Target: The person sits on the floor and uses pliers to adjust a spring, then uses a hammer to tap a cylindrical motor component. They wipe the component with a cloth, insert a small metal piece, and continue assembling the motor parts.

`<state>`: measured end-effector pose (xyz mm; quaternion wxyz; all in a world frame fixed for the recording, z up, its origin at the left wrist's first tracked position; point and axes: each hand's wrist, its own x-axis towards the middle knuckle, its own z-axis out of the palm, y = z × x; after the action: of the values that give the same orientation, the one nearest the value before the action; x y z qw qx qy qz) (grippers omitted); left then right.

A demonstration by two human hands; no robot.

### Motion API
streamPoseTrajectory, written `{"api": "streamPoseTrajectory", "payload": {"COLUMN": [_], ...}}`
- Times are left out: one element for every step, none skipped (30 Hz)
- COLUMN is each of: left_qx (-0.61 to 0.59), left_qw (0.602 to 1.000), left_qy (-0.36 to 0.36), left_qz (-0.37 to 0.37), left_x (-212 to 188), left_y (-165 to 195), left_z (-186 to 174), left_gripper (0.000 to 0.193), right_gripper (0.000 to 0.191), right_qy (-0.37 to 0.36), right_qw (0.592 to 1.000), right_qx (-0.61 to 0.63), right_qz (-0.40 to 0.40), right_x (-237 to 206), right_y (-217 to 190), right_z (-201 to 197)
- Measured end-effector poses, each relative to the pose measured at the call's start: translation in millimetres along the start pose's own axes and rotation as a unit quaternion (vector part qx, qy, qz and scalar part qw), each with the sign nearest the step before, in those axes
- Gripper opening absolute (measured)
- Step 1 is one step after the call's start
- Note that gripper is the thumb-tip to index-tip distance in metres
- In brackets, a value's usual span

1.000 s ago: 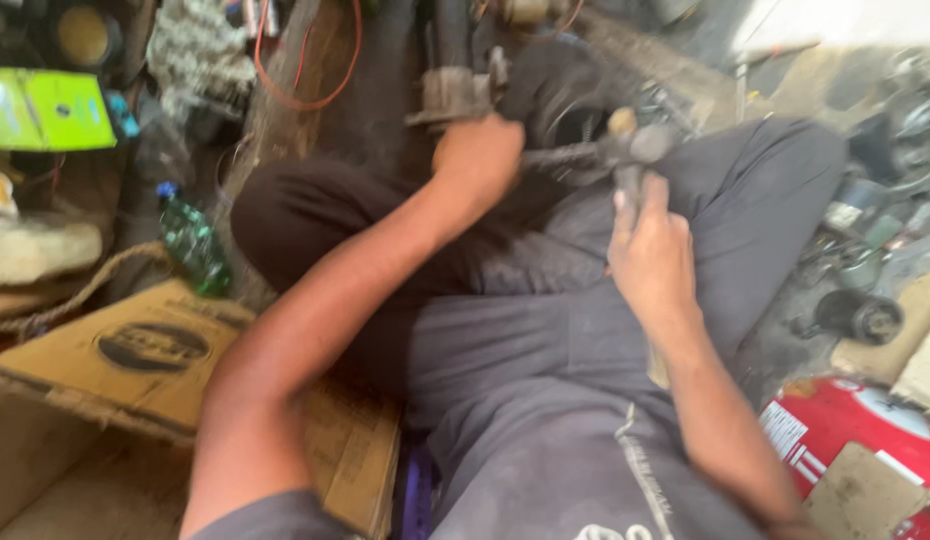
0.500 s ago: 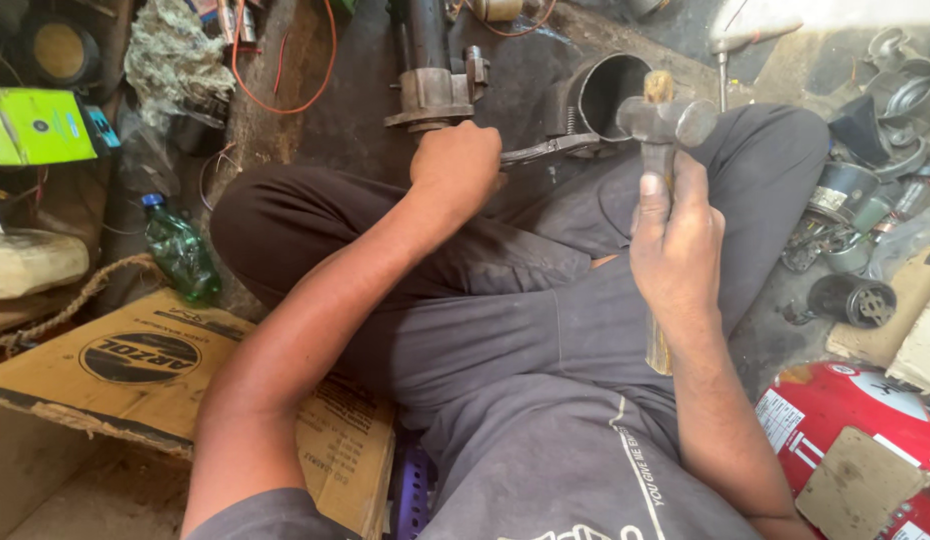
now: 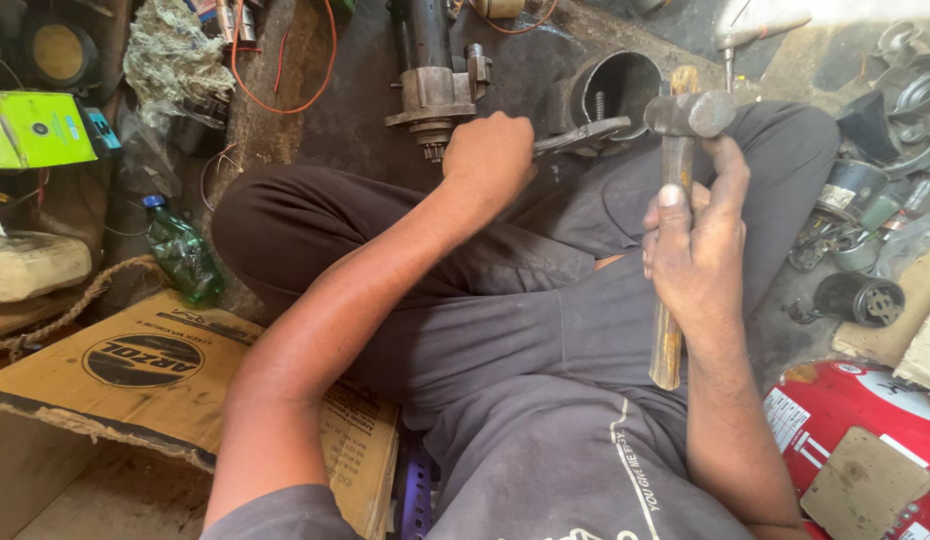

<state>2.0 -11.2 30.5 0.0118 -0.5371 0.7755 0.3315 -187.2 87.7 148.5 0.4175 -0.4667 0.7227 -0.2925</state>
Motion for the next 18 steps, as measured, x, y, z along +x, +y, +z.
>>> {"api": "streamPoseTrajectory", "payload": {"left_qx": [0.004, 0.009, 0.013, 0.018, 0.023, 0.028, 0.033, 0.040, 0.047, 0.054, 0.057, 0.061, 0.064, 0.058, 0.052, 0.046, 0.048, 0.051], "left_qw": [1.000, 1.000, 1.000, 1.000, 1.000, 0.999, 0.999, 0.999, 0.999, 0.998, 0.998, 0.998, 0.997, 0.997, 0.996, 0.995, 0.995, 0.994], "left_qy": [-0.003, 0.005, 0.013, 0.023, 0.020, 0.017, 0.014, 0.014, 0.015, 0.017, 0.022, 0.027, 0.032, 0.048, 0.064, 0.079, 0.085, 0.089], "left_qz": [-0.003, 0.000, 0.003, 0.007, 0.008, 0.008, 0.008, 0.008, 0.008, 0.008, 0.011, 0.012, 0.015, 0.023, 0.032, 0.039, 0.037, 0.034], "left_x": [1.9, 3.5, 5.4, 7.0, 7.8, 8.2, 8.2, 7.9, 8.1, 8.6, 9.3, 10.0, 10.8, 12.1, 14.1, 15.5, 15.6, 15.4], "left_y": [-0.2, -0.3, -0.8, -1.2, -1.1, -1.1, -1.3, -1.7, -1.9, -2.5, -3.1, -3.7, -4.6, -5.9, -7.1, -8.1, -9.1, -10.3], "left_z": [-0.8, -1.4, -2.3, -3.0, -3.1, -3.1, -3.0, -2.6, -2.1, -1.6, -0.7, 0.6, 2.2, 3.9, 5.9, 8.4, 11.6, 14.7], "left_gripper": [0.025, 0.026, 0.027, 0.028, 0.027, 0.026, 0.025, 0.021, 0.017, 0.013, 0.011, 0.009, 0.009, 0.010, 0.010, 0.010, 0.010, 0.011], "right_gripper": [0.056, 0.058, 0.060, 0.062, 0.062, 0.062, 0.063, 0.062, 0.062, 0.062, 0.063, 0.063, 0.064, 0.065, 0.066, 0.035, 0.016, 0.021], "right_qy": [0.003, 0.004, 0.005, 0.006, 0.006, 0.006, 0.005, -0.010, -0.025, -0.039, -0.039, -0.040, -0.040, -0.022, -0.005, 0.038, 0.076, 0.062], "right_qw": [1.000, 1.000, 1.000, 0.999, 0.997, 0.993, 0.987, 0.985, 0.982, 0.979, 0.980, 0.979, 0.979, 0.986, 0.991, 0.997, 0.997, 0.997], "right_qx": [-0.010, -0.007, -0.005, -0.002, -0.045, -0.088, -0.130, -0.144, -0.158, -0.172, -0.180, -0.188, -0.197, -0.165, -0.133, -0.061, 0.014, -0.045], "right_qz": [-0.010, -0.016, -0.024, -0.033, -0.054, -0.075, -0.097, -0.096, -0.097, -0.098, -0.081, -0.063, -0.045, -0.030, -0.015, -0.016, -0.014, -0.024], "right_x": [0.3, 0.8, 1.7, 3.3, 5.8, 8.8, 11.6, 14.4, 17.7, 20.6, 23.0, 24.7, 25.3, 23.0, 18.2, 13.3, 9.6, 6.7], "right_y": [-0.6, -0.3, 0.8, 2.6, 4.7, 7.0, 8.7, 9.4, 8.7, 6.5, 3.0, -1.4, -5.4, -9.6, -12.3, -13.1, -11.4, -4.3], "right_z": [0.4, 1.4, 3.1, 4.3, 5.1, 7.1, 9.7, 12.5, 14.7, 15.2, 13.5, 9.8, 6.2, -4.8, -16.5, -29.2, -37.7, -34.8]}}
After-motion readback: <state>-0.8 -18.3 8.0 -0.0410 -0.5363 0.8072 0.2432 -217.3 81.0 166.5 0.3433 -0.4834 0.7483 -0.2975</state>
